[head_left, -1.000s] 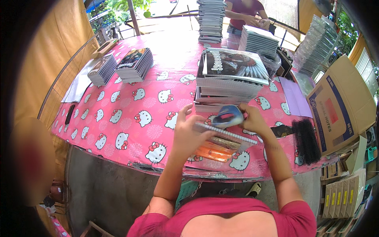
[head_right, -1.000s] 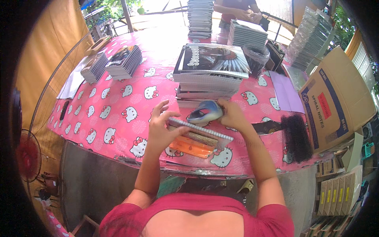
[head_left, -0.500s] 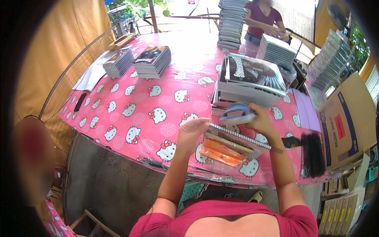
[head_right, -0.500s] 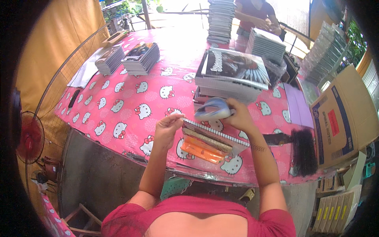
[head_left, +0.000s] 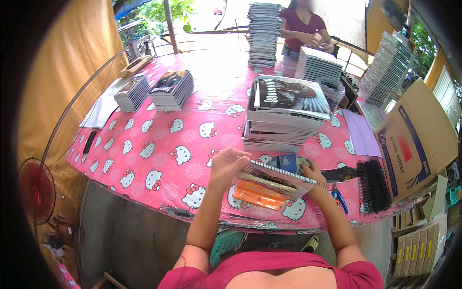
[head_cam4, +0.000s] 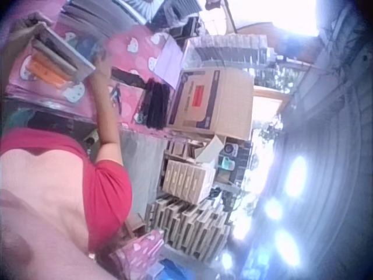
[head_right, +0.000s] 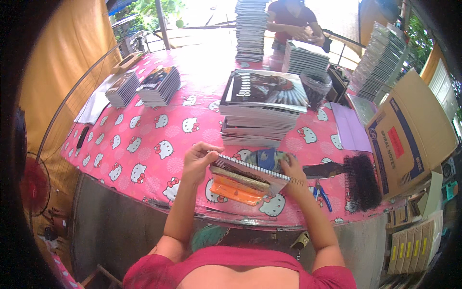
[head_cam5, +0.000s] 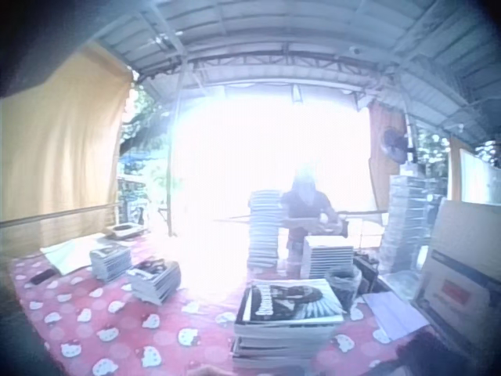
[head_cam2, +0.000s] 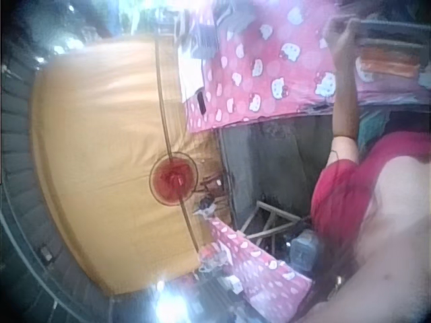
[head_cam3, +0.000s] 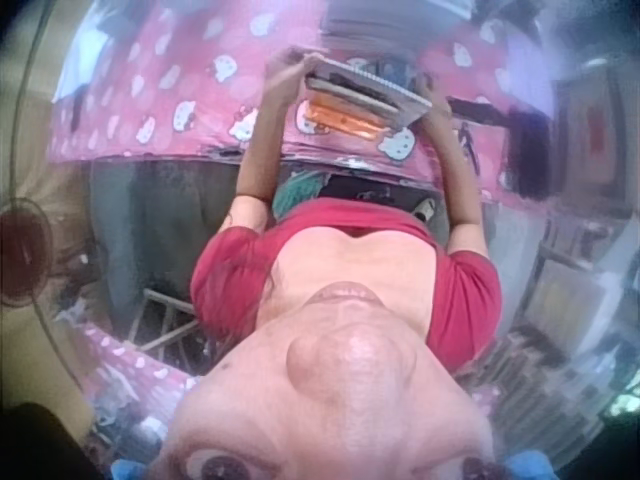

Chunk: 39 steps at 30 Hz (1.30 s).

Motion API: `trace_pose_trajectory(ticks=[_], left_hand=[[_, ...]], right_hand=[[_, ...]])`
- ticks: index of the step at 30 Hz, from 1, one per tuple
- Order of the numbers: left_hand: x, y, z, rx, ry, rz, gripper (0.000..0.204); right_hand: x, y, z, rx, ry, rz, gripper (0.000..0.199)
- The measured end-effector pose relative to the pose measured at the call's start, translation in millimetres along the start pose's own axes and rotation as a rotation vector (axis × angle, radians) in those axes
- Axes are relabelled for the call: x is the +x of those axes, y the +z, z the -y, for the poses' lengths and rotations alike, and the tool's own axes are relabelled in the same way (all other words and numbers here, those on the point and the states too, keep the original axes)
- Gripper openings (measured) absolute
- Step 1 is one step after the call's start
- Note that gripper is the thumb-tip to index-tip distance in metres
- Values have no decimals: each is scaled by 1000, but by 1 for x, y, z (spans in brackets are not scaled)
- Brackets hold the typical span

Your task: The person organizes notebooks by cutting a plastic spiral with shears, stacking the notebooks, and placing them into a large cardboard box.

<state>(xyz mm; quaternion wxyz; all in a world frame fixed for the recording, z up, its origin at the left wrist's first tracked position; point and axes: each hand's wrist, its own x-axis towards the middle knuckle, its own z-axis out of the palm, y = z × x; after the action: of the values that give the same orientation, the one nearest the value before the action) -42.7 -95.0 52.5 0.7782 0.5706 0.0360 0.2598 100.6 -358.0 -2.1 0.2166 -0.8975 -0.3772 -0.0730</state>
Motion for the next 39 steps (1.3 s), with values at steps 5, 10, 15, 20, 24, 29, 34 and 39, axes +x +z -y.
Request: trace_pose_trajectory(ticks=[5, 10, 15, 20, 24, 29, 34, 39], left_hand=[[-38, 32, -104, 459, 959, -163, 18], [-80, 61, -77, 716, 788, 181, 17], [-87, 79, -18, 714, 460, 98, 24], [-86, 81, -8, 743, 543, 107, 23], [-87, 86, -12, 731, 544, 94, 24], [-88, 83, -11, 741, 575, 87, 24], [-85, 84, -10, 731, 648, 113, 23], [-80, 72, -18, 769, 721, 105, 17]], right_hand=[[-82, -61, 0, -183, 445, 56, 63], [-142, -36, -26, -296, 446, -90, 58], [-123, -76, 5, 164, 483, 6, 40], [-101, -107, 88, 500, -80, -61, 42], [-91, -109, 104, 399, -173, -100, 43], [-91, -109, 109, 415, -129, -41, 42], [-92, -84, 78, 1558, 541, 583, 40], [-87, -83, 74, 1635, 489, 658, 39]])
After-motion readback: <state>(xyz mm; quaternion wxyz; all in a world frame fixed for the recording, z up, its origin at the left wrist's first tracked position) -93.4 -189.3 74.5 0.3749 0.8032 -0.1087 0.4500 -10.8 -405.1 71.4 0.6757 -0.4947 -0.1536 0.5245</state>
